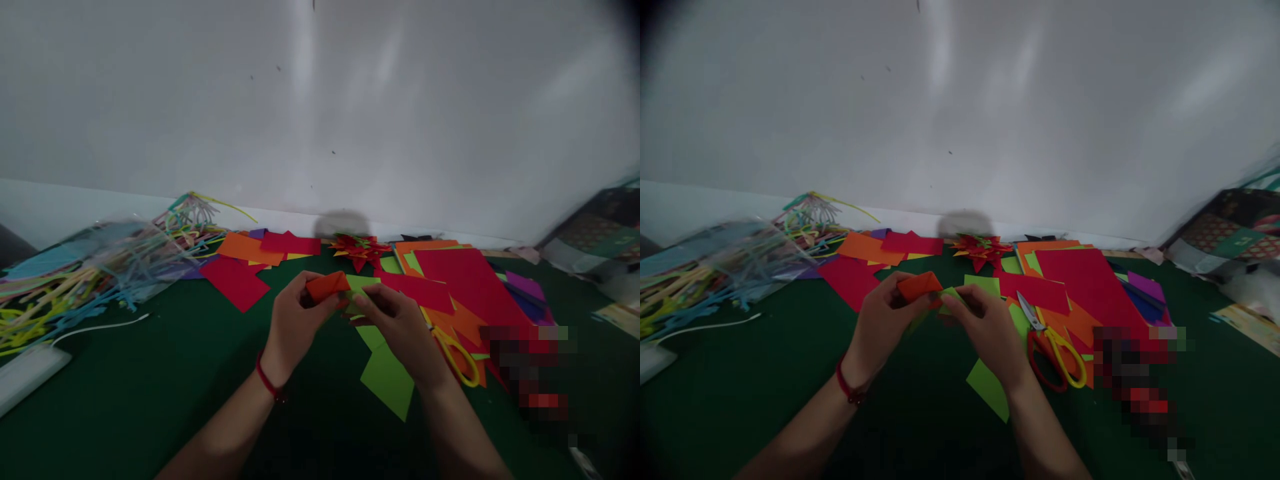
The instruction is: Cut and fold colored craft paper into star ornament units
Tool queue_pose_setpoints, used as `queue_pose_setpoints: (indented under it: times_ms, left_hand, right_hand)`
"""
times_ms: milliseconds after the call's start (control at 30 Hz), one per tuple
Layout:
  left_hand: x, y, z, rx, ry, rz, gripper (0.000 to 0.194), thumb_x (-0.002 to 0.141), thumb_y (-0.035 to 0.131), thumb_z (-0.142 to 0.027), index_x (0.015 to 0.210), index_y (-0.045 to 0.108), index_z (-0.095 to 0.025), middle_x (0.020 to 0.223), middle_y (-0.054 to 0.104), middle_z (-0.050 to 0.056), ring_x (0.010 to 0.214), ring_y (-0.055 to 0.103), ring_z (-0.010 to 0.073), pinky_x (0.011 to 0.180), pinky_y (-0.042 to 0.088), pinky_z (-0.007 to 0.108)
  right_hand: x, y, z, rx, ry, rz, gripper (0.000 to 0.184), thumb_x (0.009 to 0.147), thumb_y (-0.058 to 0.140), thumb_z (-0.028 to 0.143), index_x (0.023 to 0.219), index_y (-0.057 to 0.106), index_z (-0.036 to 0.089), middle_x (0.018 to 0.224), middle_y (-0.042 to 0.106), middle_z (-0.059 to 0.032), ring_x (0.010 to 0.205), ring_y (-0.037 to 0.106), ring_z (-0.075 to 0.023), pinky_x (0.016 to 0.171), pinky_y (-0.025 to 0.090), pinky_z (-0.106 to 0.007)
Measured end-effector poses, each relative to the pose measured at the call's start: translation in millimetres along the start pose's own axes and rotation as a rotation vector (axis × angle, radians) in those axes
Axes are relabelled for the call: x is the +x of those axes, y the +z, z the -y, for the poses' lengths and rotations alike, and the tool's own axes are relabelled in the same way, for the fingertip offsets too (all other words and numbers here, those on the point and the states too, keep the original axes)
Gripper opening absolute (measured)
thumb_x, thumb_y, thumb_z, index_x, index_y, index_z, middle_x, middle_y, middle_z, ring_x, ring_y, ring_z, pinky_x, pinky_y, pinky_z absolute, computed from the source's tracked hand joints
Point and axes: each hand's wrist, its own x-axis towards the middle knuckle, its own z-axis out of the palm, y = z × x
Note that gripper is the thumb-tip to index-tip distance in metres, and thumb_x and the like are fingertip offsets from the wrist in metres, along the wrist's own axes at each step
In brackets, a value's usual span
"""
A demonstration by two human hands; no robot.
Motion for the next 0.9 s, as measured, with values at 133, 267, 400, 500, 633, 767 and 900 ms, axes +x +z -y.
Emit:
queue_pose_setpoints:
  times_ms: [133,267,400,500,633,767,900]
  left_hand:
    - [1.8,0.0,-0.2,-0.029,-0.016,0.042,0.023,0.07,0.064,-0.029,0.088,0.057,-0.018,0.074,0.059,-0.001,0.063,0.053,0.0099,0.055,0.041,0.019]
    - [5.6,-1.1,4.1,-0.084,-0.073,0.093,0.025,0.073,0.06,-0.035,0.09,0.057,-0.017,0.078,0.06,0.0,0.066,0.054,0.0112,0.056,0.041,0.02]
    - [6.4,-1.2,9.0,-0.036,-0.077,0.059,0.021,0.074,0.059,-0.037,0.078,0.059,-0.017,0.063,0.052,-0.003,0.055,0.046,0.0083,0.048,0.034,0.018]
    - [5.1,-0.1,9.3,-0.016,-0.07,0.024,0.021,0.074,0.058,-0.038,0.075,0.058,-0.017,0.06,0.049,-0.004,0.053,0.044,0.0077,0.046,0.032,0.017]
    - [3.7,0.2,6.6,0.014,-0.06,0.014,0.022,0.074,0.058,-0.039,0.073,0.056,-0.017,0.059,0.046,-0.004,0.052,0.041,0.0073,0.045,0.031,0.017]
    - [3.1,-1.2,3.7,0.058,-0.045,0.027,0.021,0.075,0.057,-0.037,0.071,0.054,-0.017,0.056,0.044,-0.005,0.05,0.039,0.0071,0.044,0.029,0.017]
    - [2.3,-1.3,1.7,0.073,-0.034,0.049,0.019,0.075,0.057,-0.035,0.069,0.053,-0.017,0.056,0.045,-0.005,0.05,0.04,0.0073,0.044,0.029,0.017]
  right_hand:
    - [1.8,-1.9,-1.8,0.006,-0.003,-0.016,0.018,0.075,0.061,0.034,0.08,0.06,0.017,0.073,0.064,-0.0017,0.07,0.065,-0.0171,0.066,0.057,-0.032]
    - [4.2,-2.3,-5.5,0.013,0.0,-0.03,0.018,0.074,0.062,0.035,0.078,0.059,0.017,0.074,0.064,-0.0016,0.068,0.066,-0.0175,0.063,0.057,-0.03]
    - [5.0,-1.6,-6.0,0.003,0.031,-0.032,0.02,0.075,0.061,0.036,0.078,0.058,0.017,0.074,0.066,-0.0026,0.068,0.067,-0.0189,0.059,0.056,-0.029]
    - [4.2,-1.1,-5.1,0.012,0.058,-0.038,0.021,0.075,0.061,0.037,0.076,0.058,0.017,0.073,0.066,-0.0031,0.068,0.067,-0.0196,0.059,0.056,-0.03]
    - [3.1,-1.6,-5.4,0.0,0.055,-0.022,0.022,0.076,0.06,0.039,0.076,0.057,0.017,0.073,0.066,-0.0029,0.07,0.066,-0.0189,0.06,0.056,-0.03]
    - [3.4,-2.8,-6.5,-0.071,0.006,-0.029,0.023,0.075,0.059,0.041,0.081,0.058,0.019,0.078,0.064,-0.0025,0.078,0.063,-0.0189,0.058,0.056,-0.028]
    - [4.0,-2.3,-6.3,-0.083,-0.005,-0.049,0.024,0.074,0.06,0.042,0.081,0.06,0.019,0.077,0.063,-0.0024,0.078,0.061,-0.0173,0.06,0.055,-0.028]
